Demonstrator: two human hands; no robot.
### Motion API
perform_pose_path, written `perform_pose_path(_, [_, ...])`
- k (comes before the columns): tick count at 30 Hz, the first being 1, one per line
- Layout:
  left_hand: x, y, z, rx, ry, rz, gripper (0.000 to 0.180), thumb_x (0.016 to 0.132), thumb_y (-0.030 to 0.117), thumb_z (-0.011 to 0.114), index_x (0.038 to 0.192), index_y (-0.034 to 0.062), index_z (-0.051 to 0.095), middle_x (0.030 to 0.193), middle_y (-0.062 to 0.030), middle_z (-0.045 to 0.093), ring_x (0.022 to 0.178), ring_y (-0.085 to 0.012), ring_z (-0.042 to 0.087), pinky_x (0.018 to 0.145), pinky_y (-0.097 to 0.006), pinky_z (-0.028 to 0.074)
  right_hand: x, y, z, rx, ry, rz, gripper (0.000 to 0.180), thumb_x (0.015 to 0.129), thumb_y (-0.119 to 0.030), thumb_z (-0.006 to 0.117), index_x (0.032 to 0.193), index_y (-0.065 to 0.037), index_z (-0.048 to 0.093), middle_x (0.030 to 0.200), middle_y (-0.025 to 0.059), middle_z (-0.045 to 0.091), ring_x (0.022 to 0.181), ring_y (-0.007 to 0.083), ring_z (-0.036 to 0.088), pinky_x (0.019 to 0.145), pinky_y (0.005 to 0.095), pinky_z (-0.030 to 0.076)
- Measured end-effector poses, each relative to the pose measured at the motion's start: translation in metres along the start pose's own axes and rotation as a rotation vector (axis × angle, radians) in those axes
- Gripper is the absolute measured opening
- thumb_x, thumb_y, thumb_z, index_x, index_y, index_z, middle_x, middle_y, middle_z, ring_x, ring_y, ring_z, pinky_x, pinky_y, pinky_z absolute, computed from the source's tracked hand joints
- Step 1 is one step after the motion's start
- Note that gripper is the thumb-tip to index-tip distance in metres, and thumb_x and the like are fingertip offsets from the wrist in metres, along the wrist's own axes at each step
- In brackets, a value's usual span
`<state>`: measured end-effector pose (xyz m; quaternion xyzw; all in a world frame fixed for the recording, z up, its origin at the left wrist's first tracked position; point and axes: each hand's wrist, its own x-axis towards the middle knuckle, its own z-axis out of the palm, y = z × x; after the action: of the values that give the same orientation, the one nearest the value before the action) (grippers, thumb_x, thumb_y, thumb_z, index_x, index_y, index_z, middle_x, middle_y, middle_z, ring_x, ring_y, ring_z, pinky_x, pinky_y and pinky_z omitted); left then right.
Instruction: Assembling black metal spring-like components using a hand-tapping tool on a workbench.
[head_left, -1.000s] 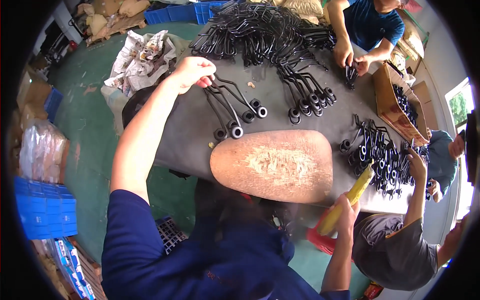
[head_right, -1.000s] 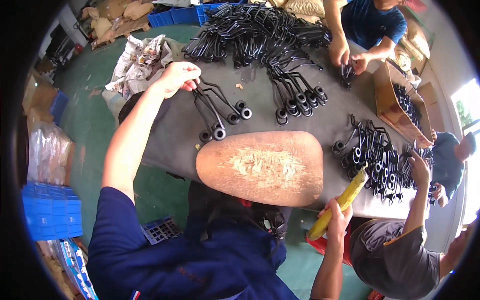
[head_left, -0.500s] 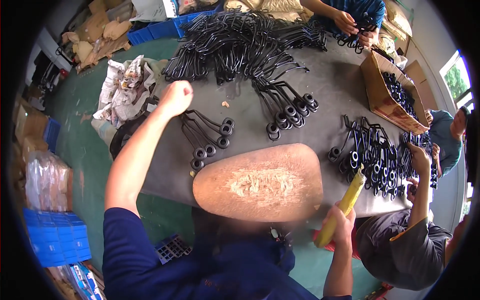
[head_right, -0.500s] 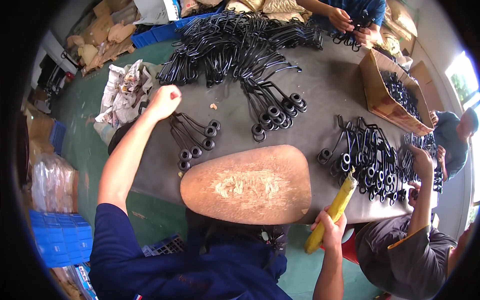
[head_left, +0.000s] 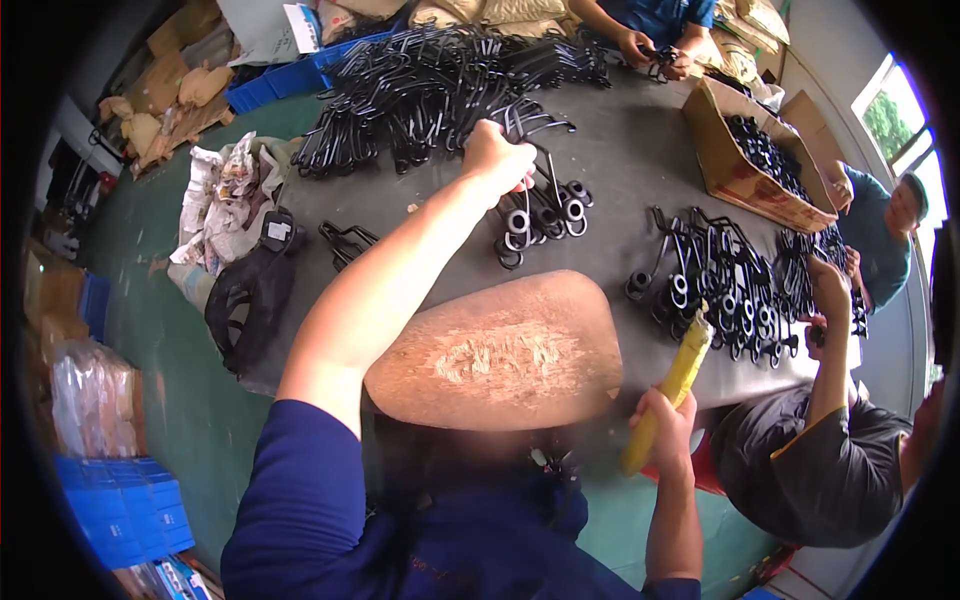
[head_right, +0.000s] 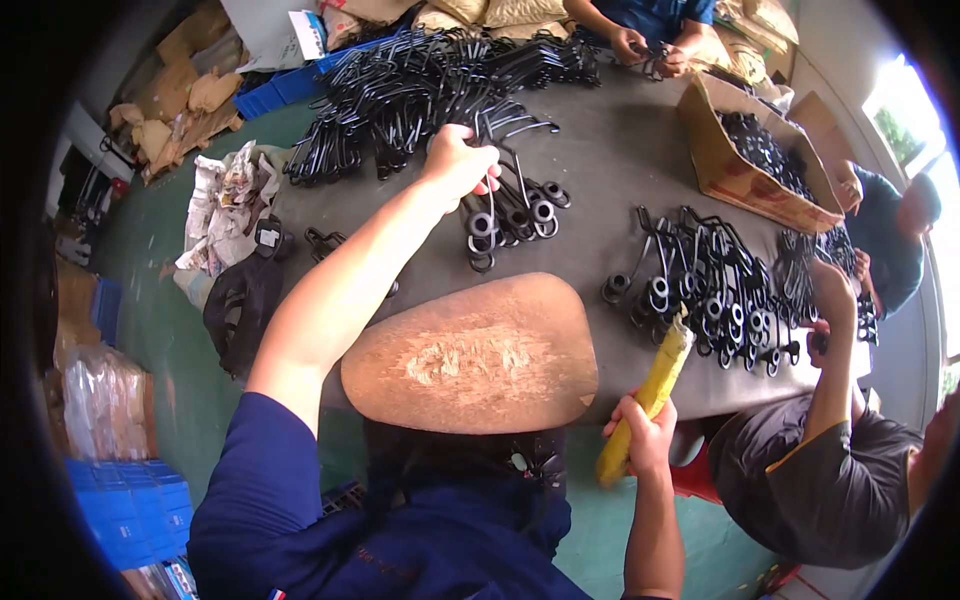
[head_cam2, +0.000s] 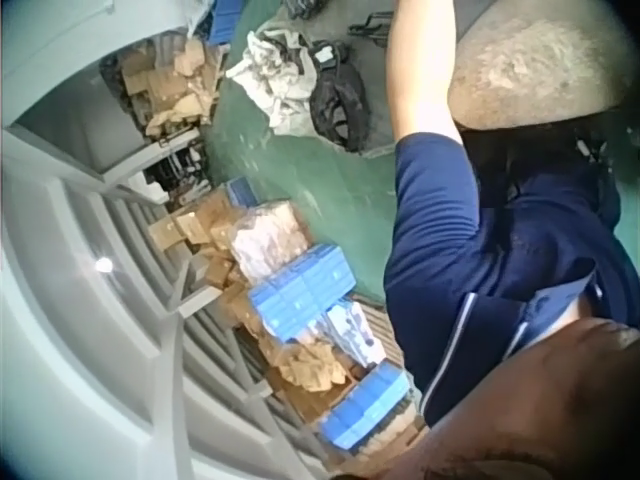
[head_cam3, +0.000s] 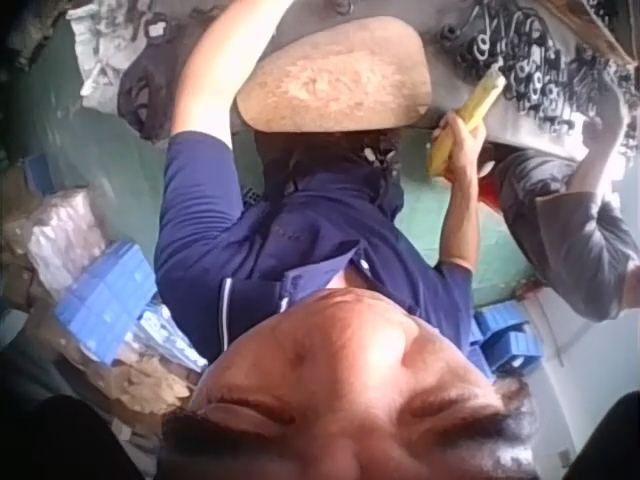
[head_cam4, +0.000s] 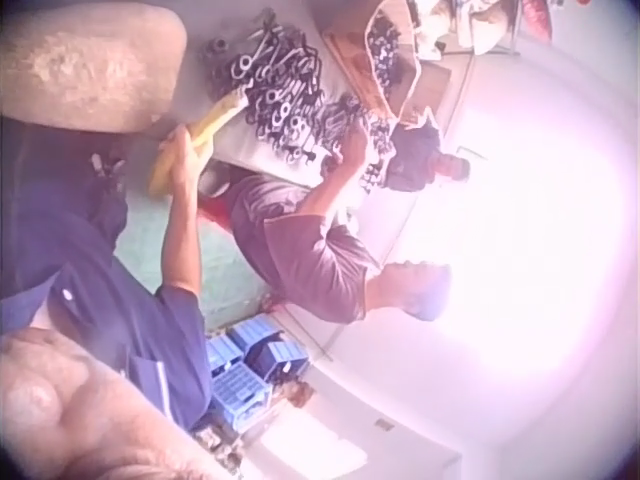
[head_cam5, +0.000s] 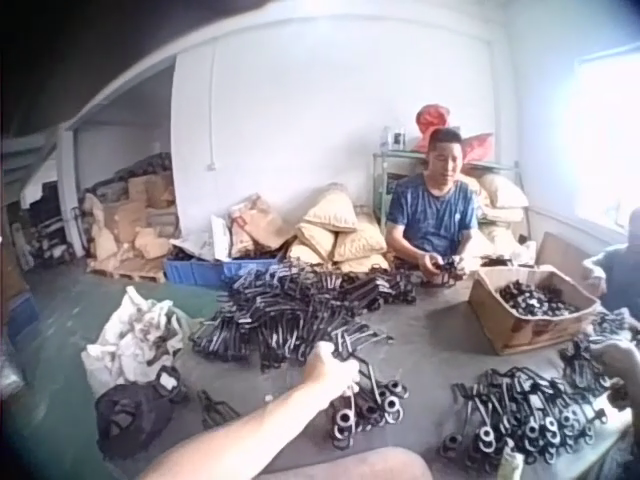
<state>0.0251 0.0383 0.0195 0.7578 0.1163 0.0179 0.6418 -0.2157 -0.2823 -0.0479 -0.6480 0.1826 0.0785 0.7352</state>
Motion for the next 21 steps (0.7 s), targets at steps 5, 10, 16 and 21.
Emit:
perform_pose_path(5, [-0.101,0.025,0.000,-0.275,-0.198,0.284,0.062,0.081,-0.002,0.056,0.136,-0.0108,0.028,0.084,-0.0172,0.066,0.057,-0.0183,0.064,0.041,-0.025,0.047,0.001,0.010,-0.008,-0.017,-0.010,-0.020,0.017,0.084,-0.007,0.060,0.096,0.000,0.050,0.069,0.0096,0.057,0.049,0.0187,0.057,0.047,0.0293,0.048])
perform_pose_path(10, [-0.180,0.026,-0.019,-0.316,-0.512,0.098,0.029,0.091,0.005,0.053,0.118,-0.0029,0.053,0.080,-0.0143,0.066,0.056,-0.0158,0.065,0.039,-0.021,0.045,-0.003,0.007,-0.001,-0.072,-0.015,-0.053,0.020,0.083,-0.006,0.062,0.098,0.000,0.049,0.070,0.0088,0.057,0.050,0.0173,0.057,0.047,0.0289,0.047])
perform_pose_path(16, [-0.205,0.005,-0.036,-0.082,-0.741,0.046,0.022,0.100,0.019,0.053,0.111,0.0009,0.060,0.075,-0.0070,0.067,0.060,-0.0106,0.065,0.043,-0.020,0.048,-0.058,-0.042,0.032,-0.177,-0.127,-0.102,0.029,0.083,-0.005,0.064,0.108,0.002,0.050,0.075,0.0073,0.059,0.053,0.0142,0.058,0.051,0.0271,0.047])
perform_pose_path(21, [-0.180,-0.001,-0.042,0.227,-0.643,0.299,0.017,0.097,0.015,0.056,0.097,-0.0001,0.064,0.072,-0.0016,0.062,0.062,-0.0063,0.058,0.052,-0.023,0.047,-0.136,-0.107,0.082,-0.042,-0.098,-0.573,0.029,0.085,-0.007,0.058,0.110,0.002,0.049,0.076,0.0094,0.060,0.064,0.0179,0.061,0.062,0.0302,0.050])
